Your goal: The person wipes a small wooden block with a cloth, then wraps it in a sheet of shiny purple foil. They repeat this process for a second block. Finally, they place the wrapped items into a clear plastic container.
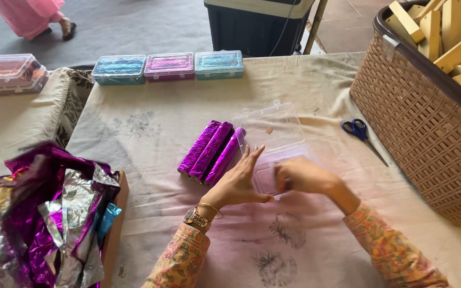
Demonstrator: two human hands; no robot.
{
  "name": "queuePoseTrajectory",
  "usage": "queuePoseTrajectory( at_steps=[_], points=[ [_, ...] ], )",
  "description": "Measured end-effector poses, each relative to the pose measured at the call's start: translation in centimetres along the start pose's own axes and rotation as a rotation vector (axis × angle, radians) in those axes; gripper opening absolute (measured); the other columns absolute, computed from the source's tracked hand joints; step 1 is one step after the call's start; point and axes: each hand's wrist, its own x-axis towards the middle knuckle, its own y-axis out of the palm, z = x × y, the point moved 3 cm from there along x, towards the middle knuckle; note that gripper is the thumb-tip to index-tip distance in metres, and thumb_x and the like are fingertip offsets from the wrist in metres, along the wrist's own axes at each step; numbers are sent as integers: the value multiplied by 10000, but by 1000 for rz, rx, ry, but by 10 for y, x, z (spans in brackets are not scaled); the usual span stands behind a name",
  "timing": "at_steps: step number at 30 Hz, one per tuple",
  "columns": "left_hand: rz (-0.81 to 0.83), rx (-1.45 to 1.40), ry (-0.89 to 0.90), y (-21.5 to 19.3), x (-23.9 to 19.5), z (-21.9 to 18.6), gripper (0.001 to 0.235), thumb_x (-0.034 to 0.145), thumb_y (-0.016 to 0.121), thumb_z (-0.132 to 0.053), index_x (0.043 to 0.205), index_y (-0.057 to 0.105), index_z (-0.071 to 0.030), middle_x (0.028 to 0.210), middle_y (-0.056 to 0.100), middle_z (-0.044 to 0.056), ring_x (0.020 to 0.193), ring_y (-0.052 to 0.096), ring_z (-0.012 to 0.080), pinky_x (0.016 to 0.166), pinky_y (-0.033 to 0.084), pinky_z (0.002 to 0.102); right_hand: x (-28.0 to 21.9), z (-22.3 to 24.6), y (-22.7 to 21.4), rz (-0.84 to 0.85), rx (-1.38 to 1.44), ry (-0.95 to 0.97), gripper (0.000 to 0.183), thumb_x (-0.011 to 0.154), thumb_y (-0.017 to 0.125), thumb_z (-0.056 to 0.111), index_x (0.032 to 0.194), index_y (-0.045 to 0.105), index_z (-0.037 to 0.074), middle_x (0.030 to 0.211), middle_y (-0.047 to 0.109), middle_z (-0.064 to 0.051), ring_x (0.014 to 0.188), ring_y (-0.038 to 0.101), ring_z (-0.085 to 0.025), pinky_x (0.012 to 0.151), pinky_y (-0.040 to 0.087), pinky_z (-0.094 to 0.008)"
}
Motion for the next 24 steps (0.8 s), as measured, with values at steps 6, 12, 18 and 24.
queuePoseTrajectory(
  at_steps=[6,12,18,24],
  points=[
    [37,9,-48,-1,1,-4,1310,660,885,-550,1623,151,-47,1644,308,232,1569,123,453,1228,306,479,17,17,25,-360,70,-121,103,750,775,136,847,797,110,949,752,-50,876,730,-246,797,569,-369],
    [30,33,-24,0,0,-1,1311,676,891,-555,1632,145,-53,1677,251,222,1577,91,433,1242,271,495,3,3,-6,-521,-55,98,182,778,705,80,908,803,161,1015,766,26,934,727,-218,794,577,-359],
    [45,29,-49,3,0,2,1307,678,896,-564,1623,149,-58,1682,231,216,1574,87,430,1239,268,487,4,-4,-3,-491,-90,140,184,780,703,79,918,792,162,1004,753,24,943,716,-218,792,573,-359],
    [31,16,-52,0,0,-1,1316,667,875,-561,1634,136,-60,1690,229,217,1588,88,414,1233,284,472,6,-13,-2,-461,-109,156,146,795,732,126,908,806,181,1000,747,25,947,715,-211,798,572,-361]
  ],
)
